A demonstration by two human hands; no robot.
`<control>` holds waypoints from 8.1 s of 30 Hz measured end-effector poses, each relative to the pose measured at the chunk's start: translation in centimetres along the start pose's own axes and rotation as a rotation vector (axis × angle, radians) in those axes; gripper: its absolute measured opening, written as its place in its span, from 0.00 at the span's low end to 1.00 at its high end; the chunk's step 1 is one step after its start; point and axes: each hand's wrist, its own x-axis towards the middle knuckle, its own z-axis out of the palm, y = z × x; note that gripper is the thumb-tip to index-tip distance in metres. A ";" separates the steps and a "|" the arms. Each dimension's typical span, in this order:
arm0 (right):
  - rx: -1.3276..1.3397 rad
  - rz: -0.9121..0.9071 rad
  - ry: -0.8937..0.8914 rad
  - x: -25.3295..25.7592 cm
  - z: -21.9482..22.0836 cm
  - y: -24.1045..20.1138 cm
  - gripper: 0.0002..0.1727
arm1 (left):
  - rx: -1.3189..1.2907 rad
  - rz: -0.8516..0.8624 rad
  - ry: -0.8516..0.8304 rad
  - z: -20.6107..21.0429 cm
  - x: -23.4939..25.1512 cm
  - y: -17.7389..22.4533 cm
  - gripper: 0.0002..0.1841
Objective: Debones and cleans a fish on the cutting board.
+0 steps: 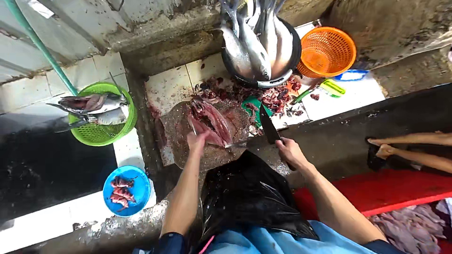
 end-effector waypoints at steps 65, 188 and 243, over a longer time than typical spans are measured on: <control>-0.709 -0.308 0.060 2.3 -1.5 -13.3 0.21 | -0.142 0.250 0.309 -1.5 -5.4 -4.7 0.14; 0.453 -0.348 -0.524 -6.2 8.0 -7.5 0.18 | -0.937 -0.050 -0.037 5.4 -4.5 -4.1 0.24; 0.542 -0.362 -0.652 -3.3 9.3 -7.9 0.18 | -0.987 -0.170 -0.061 2.8 -0.6 -5.2 0.21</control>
